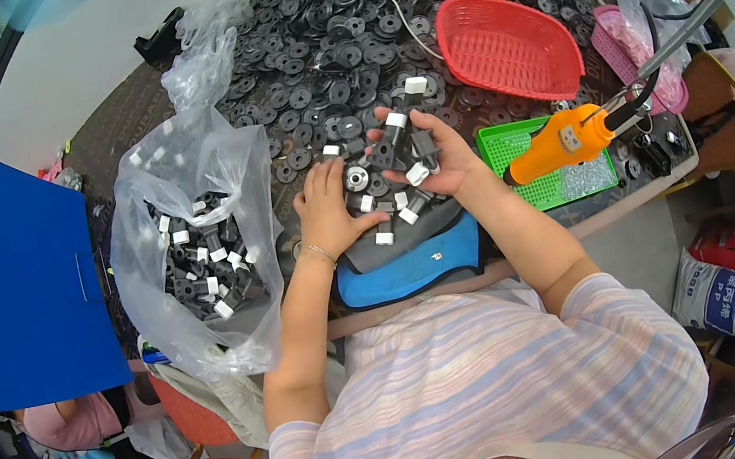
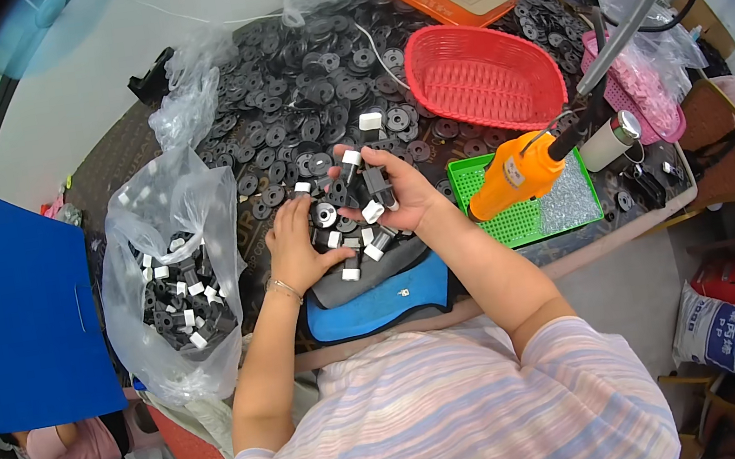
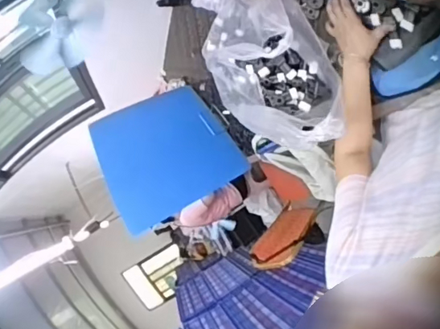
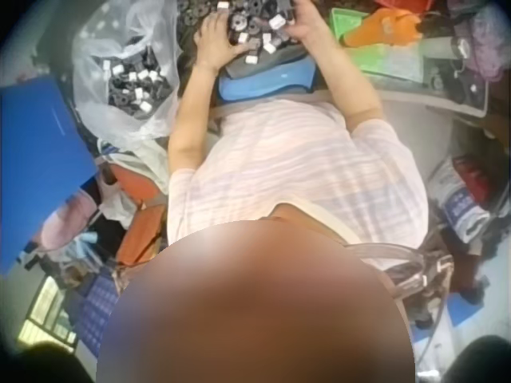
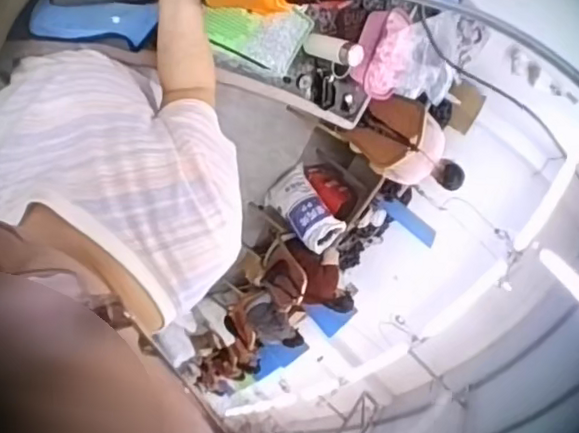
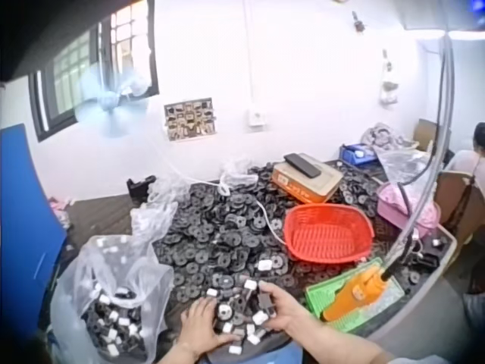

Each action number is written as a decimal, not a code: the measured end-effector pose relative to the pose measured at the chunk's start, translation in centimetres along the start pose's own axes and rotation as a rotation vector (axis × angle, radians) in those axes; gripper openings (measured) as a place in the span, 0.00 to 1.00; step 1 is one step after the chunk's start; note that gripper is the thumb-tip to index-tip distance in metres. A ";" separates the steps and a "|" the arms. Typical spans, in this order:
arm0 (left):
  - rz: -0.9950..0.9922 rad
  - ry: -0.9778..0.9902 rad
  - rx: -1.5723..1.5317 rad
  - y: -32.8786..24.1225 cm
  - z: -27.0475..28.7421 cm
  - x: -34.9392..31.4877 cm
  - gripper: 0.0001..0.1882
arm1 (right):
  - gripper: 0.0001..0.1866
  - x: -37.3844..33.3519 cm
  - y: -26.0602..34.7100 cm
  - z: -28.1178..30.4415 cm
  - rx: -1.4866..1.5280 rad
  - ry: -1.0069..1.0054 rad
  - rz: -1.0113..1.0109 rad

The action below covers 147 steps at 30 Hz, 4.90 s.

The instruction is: The recorder sorts small plastic and metal components on a workbench and places them into a clear plastic bag.

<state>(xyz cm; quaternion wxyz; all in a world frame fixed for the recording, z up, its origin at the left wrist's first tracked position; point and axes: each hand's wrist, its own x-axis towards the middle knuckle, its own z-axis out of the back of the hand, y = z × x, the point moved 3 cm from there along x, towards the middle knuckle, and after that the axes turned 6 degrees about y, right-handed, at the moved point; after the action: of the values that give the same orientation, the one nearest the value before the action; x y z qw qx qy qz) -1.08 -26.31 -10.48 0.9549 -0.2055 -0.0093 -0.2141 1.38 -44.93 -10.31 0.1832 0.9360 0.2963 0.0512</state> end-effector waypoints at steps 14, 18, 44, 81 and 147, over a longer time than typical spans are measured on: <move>0.068 -0.344 -0.220 1.3 0.5 -2.0 0.15 | 0.18 0.8 -0.7 -1.0 -0.108 -0.178 -0.038; -0.033 -0.358 -0.408 -1.5 2.4 -3.5 0.28 | 0.18 1.6 -1.2 -2.6 -0.294 -0.232 0.071; -0.077 -0.483 -0.186 -2.1 2.7 -11.5 0.26 | 0.48 15.0 -7.3 -19.7 -2.235 0.482 0.455; 0.170 -0.407 0.426 -5.4 16.1 -4.5 0.15 | 0.14 2.5 -0.2 -2.6 -2.355 -0.365 0.192; 0.278 -0.324 0.409 -2.0 18.2 -11.2 0.13 | 0.20 -5.7 -1.4 -3.3 -2.258 -0.051 0.008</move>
<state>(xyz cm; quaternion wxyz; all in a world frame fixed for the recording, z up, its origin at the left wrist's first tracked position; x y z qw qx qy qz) -10.83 -16.16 5.79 0.9828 -0.0397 -0.1763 -0.0393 -4.69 -46.12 -7.65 0.9301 0.2366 0.0738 0.2713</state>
